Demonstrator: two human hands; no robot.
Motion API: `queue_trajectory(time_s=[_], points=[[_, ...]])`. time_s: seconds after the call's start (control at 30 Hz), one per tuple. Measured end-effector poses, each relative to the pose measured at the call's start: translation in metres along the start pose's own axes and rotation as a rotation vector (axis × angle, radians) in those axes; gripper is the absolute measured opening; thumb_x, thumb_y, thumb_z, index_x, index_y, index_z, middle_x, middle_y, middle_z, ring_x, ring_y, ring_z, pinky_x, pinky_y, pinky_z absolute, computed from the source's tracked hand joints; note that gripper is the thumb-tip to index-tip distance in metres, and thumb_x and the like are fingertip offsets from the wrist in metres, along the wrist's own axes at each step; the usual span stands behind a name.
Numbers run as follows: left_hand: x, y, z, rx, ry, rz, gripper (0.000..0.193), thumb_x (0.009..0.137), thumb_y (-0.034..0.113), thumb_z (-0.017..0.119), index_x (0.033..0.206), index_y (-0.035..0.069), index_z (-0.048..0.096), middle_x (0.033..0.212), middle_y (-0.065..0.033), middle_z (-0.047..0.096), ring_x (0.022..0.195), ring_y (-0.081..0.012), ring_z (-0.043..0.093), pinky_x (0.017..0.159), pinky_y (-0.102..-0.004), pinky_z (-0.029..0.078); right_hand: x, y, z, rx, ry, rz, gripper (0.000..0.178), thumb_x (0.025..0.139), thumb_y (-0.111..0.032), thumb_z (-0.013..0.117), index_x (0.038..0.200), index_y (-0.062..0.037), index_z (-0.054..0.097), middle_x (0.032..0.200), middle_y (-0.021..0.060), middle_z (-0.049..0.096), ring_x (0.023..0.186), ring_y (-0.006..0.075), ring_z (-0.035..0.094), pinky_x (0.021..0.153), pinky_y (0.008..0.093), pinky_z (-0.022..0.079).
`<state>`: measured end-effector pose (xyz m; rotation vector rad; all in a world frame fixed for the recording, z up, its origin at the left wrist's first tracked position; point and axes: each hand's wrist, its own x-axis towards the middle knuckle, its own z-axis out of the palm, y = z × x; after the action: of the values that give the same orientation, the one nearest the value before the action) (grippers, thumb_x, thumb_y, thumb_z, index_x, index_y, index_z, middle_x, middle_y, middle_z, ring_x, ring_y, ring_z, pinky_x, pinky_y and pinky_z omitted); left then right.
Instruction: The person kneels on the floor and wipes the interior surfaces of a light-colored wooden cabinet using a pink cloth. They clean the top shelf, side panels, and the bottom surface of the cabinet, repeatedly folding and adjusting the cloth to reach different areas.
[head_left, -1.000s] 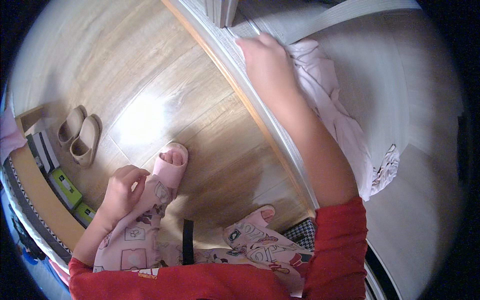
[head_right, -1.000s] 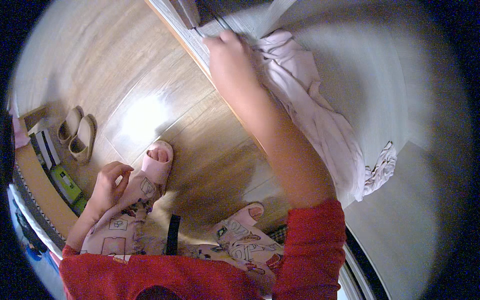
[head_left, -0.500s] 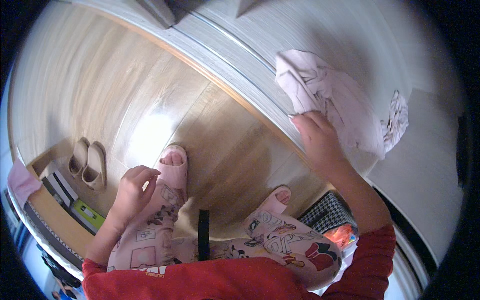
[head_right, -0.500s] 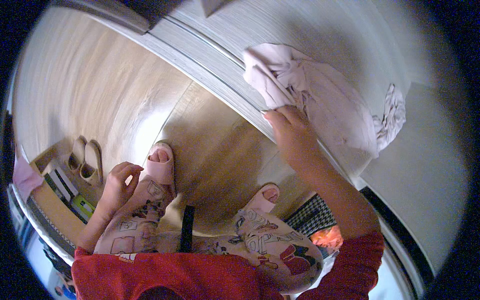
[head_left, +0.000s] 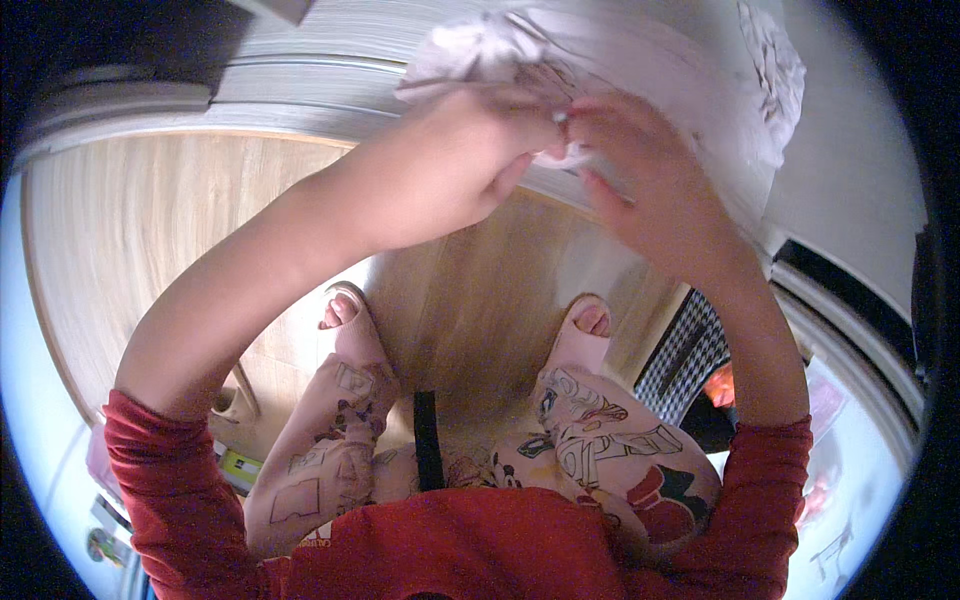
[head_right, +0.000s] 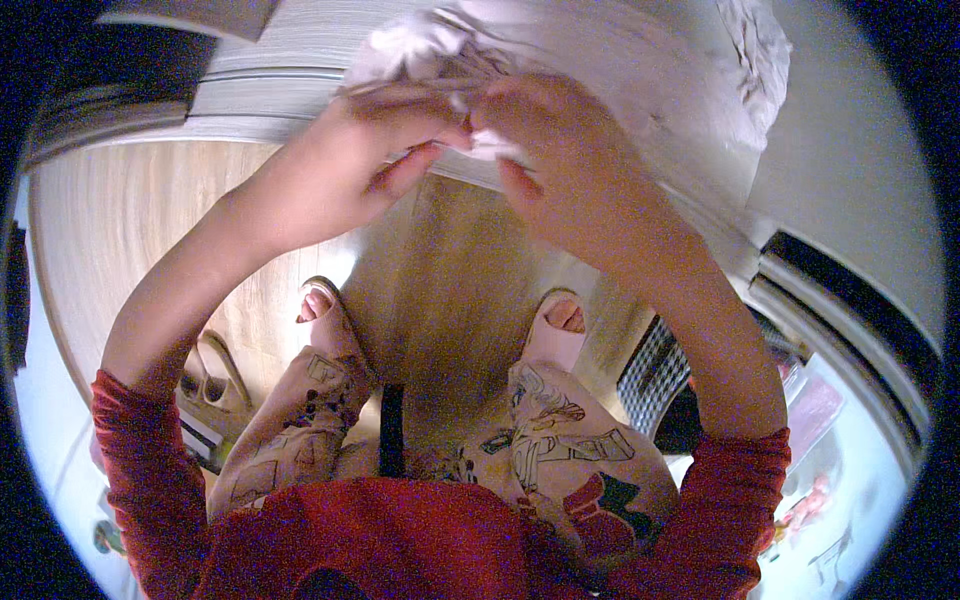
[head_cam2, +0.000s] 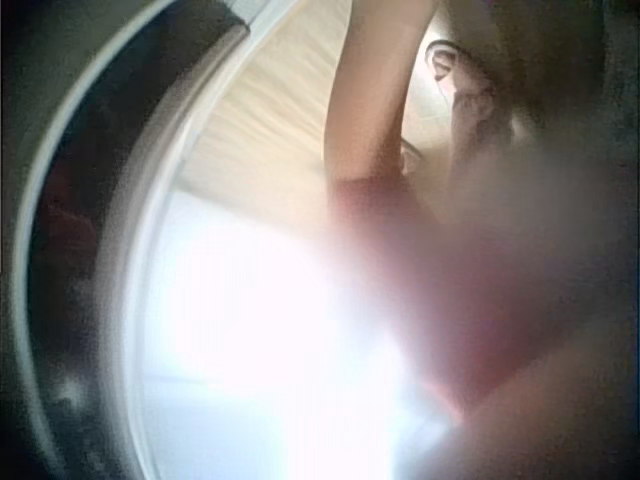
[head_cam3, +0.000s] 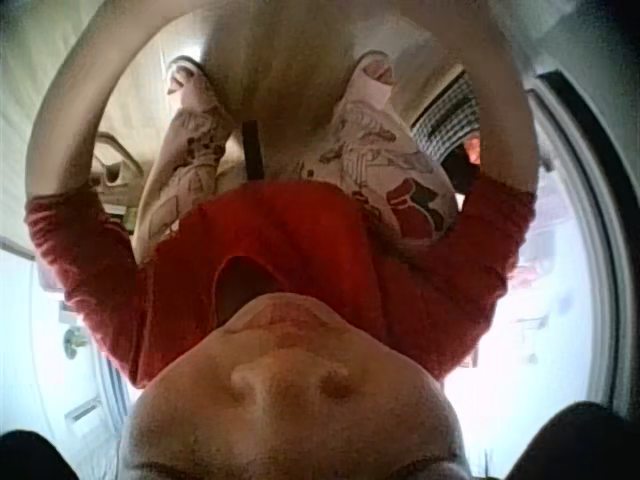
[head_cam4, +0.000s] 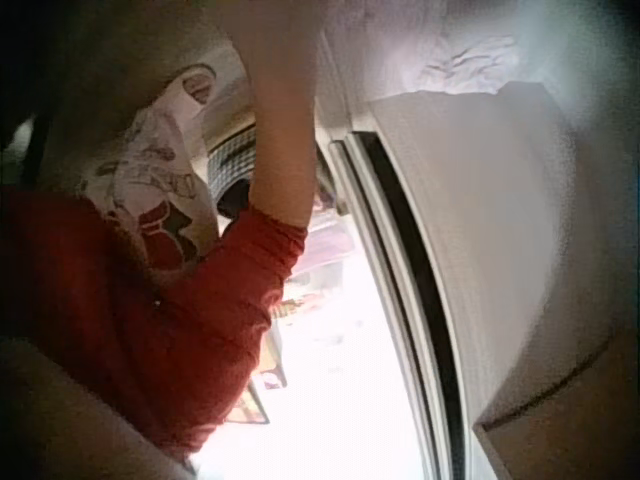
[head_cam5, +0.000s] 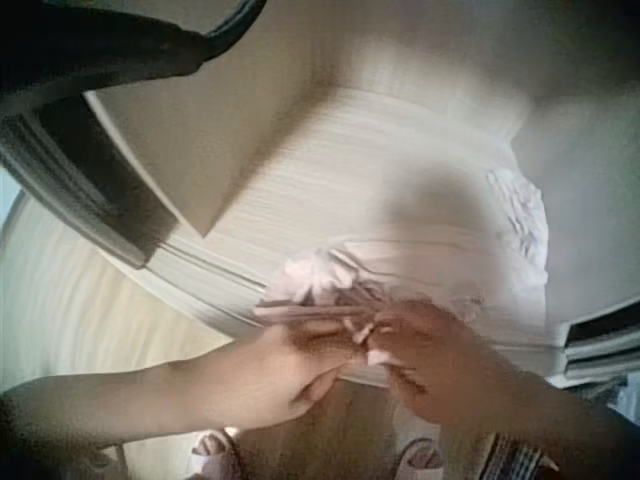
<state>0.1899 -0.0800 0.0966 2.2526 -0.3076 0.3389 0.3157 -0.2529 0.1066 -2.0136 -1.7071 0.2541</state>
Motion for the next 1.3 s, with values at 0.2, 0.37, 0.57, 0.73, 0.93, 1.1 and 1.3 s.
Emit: queue_trajectory(time_s=[0.2, 0.37, 0.57, 0.73, 0.93, 1.1, 1.3], points=[[-0.001, -0.017, 0.032, 0.057, -0.208, -0.268, 0.023, 0.075, 0.003, 0.067, 0.092, 0.004, 0.051, 0.075, -0.0104, 0.055, 0.066, -0.0198, 0.058, 0.061, -0.0308, 0.047, -0.036, 0.018, 0.008, 0.128, -0.042, 0.411, 0.016, 0.074, -0.008, 0.061, 0.089, -0.0052, 0.061, 0.085, 0.0108, 0.062, 0.078, 0.0264, 0.060, 0.071, 0.0366, 0.049], [-0.007, -0.033, 0.039, -0.046, -0.137, -0.311, 0.024, 0.072, 0.000, 0.068, 0.088, 0.002, 0.052, 0.071, -0.0100, 0.059, 0.063, -0.0213, 0.059, 0.061, -0.0308, 0.048, -0.020, 0.022, 0.032, 0.236, -0.090, 0.654, 0.009, 0.077, -0.006, 0.061, 0.085, -0.0028, 0.060, 0.084, 0.0081, 0.061, 0.076, 0.0222, 0.060, 0.065, 0.0320, 0.049], [-0.014, -0.045, 0.049, 0.042, -0.126, -0.279, 0.015, 0.077, 0.005, 0.069, 0.087, 0.002, 0.059, 0.067, -0.0070, 0.060, 0.060, -0.0116, 0.058, 0.057, -0.0260, 0.048, -0.010, 0.030, 0.035, 0.331, -0.034, 0.187, 0.037, 0.070, -0.010, 0.064, 0.102, 0.0006, 0.049, 0.090, 0.0165, 0.055, 0.084, 0.0305, 0.055, 0.074, 0.0375, 0.044], [0.008, -0.032, 0.029, 0.127, -0.347, -0.270, 0.013, 0.071, 0.001, 0.066, 0.082, -0.001, 0.059, 0.082, -0.0142, 0.059, 0.077, -0.0262, 0.058, 0.071, -0.0337, 0.048, -0.007, 0.030, 0.050, 0.266, 0.058, 0.107, 0.034, 0.070, -0.008, 0.064, 0.099, -0.0001, 0.050, 0.091, 0.0186, 0.054, 0.088, 0.0334, 0.053, 0.077, 0.0389, 0.043], [0.019, -0.032, 0.020, 0.041, -0.382, -0.077, 0.010, 0.070, -0.001, 0.065, 0.075, -0.002, 0.057, 0.083, -0.0171, 0.058, 0.080, -0.0330, 0.057, 0.072, -0.0371, 0.047, -0.004, 0.032, 0.067, 0.154, 0.143, 0.056, 0.033, 0.069, -0.006, 0.063, 0.097, 0.0008, 0.049, 0.088, 0.0199, 0.056, 0.085, 0.0375, 0.055, 0.073, 0.0430, 0.044], [0.024, -0.039, 0.024, 0.055, -0.388, 0.063, 0.011, 0.070, 0.000, 0.064, 0.078, -0.003, 0.057, 0.087, -0.0183, 0.058, 0.083, -0.0337, 0.057, 0.074, -0.0380, 0.047, 0.005, 0.028, 0.063, -0.006, -0.074, 0.108, 0.035, 0.072, -0.011, 0.061, 0.101, 0.0029, 0.047, 0.090, 0.0232, 0.057, 0.085, 0.0380, 0.057, 0.071, 0.0435, 0.046], [0.036, -0.033, 0.038, 0.188, -0.480, 0.006, 0.014, 0.070, 0.006, 0.062, 0.079, -0.004, 0.059, 0.085, -0.0210, 0.060, 0.083, -0.0355, 0.059, 0.074, -0.0404, 0.047, 0.001, 0.027, 0.035, -0.145, -0.345, 0.270, 0.046, 0.074, -0.018, 0.059, 0.111, 0.0051, 0.043, 0.093, 0.0257, 0.059, 0.083, 0.0400, 0.059, 0.071, 0.0456, 0.046]])
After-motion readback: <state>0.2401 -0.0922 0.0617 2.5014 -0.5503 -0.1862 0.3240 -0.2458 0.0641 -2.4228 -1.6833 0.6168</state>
